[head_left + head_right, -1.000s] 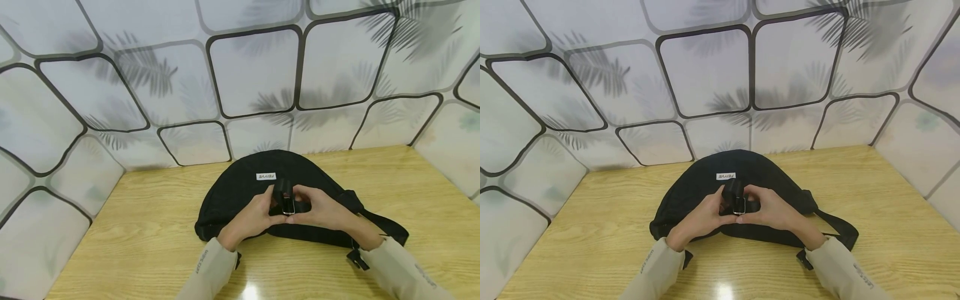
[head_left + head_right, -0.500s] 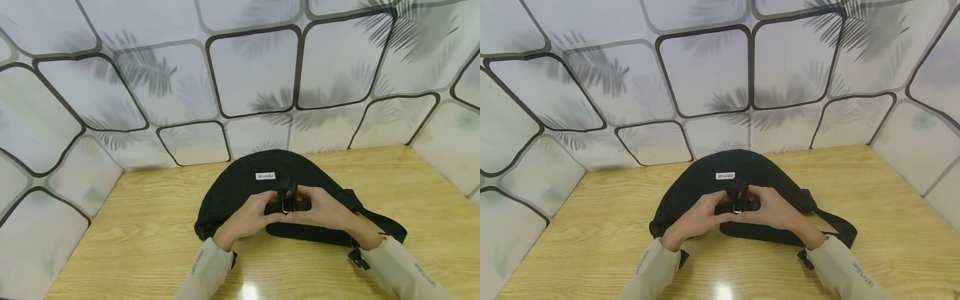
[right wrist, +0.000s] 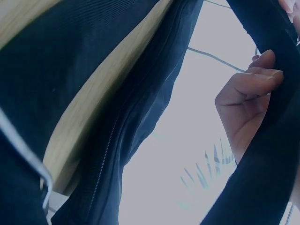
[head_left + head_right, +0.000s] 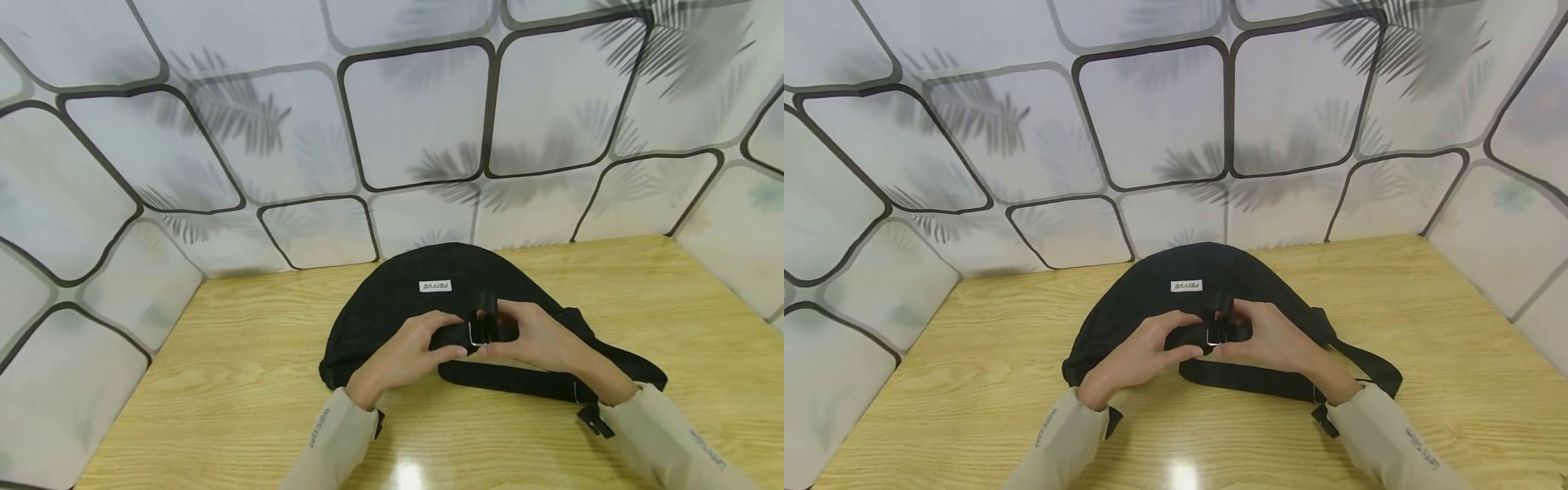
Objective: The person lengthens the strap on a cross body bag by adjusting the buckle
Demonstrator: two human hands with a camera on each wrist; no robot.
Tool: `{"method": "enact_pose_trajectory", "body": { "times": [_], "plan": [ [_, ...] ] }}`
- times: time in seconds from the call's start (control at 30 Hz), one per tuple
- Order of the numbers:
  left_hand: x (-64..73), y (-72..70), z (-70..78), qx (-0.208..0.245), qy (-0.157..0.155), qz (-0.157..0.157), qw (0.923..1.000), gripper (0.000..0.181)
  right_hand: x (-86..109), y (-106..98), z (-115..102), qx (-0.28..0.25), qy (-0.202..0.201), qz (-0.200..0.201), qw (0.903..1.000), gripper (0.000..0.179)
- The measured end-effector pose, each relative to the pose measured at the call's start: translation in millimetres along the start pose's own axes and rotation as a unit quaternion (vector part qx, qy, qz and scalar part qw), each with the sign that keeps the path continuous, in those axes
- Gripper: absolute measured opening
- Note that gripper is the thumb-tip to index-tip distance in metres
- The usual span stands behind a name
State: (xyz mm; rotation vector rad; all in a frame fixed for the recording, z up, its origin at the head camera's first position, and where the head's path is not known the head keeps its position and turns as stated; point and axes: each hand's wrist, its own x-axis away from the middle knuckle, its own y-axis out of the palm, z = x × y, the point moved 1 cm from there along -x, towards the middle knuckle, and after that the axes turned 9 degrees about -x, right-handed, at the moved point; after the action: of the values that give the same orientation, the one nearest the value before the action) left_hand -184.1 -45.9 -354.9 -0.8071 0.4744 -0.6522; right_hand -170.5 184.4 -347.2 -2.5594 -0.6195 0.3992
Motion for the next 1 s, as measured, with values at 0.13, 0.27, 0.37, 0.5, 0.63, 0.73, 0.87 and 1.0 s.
{"method": "enact_pose_trajectory", "body": {
  "times": [0.13,0.27,0.37,0.5,0.63,0.73,0.87,1.0],
  "plan": [
    [1.9,-0.7,-0.9,-0.001,0.004,0.005,1.0,0.041,1.5,-2,2,0.004,0.005,0.001,1.0,0.036],
    [4.8,-2.0,-1.5,-0.006,0.008,0.012,0.9999,0.04,3.7,-4,3,0.007,0.003,0.002,1.0,0.033],
    [6.7,-3.2,-2.7,-0.014,0.009,0.016,0.9997,0.04,6.1,-6,4,0.007,0.0,0.002,1.0,0.032],
    [9.5,-4.9,-4.9,-0.016,0.002,0.015,0.9998,0.041,8.9,-10,6,0.004,0.004,0.002,1.0,0.035],
    [11.8,-6.2,-6.5,-0.021,0.0,0.016,0.9996,0.041,10.9,-12,7,0.001,0.008,0.001,1.0,0.04],
    [14.1,-7.6,-7.0,-0.02,0.0,0.018,0.9996,0.041,12.8,-14,8,-0.001,0.008,0.002,1.0,0.039],
    [18.3,-11.0,-8.3,-0.009,-0.004,0.019,0.9998,0.041,16.4,-18,10,-0.005,0.009,0.002,0.9999,0.033],
    [21.5,-14.1,-10.1,-0.003,-0.005,0.016,0.9998,0.042,20.1,-22,13,-0.011,0.008,-0.001,0.9999,0.035]
  ]
}}
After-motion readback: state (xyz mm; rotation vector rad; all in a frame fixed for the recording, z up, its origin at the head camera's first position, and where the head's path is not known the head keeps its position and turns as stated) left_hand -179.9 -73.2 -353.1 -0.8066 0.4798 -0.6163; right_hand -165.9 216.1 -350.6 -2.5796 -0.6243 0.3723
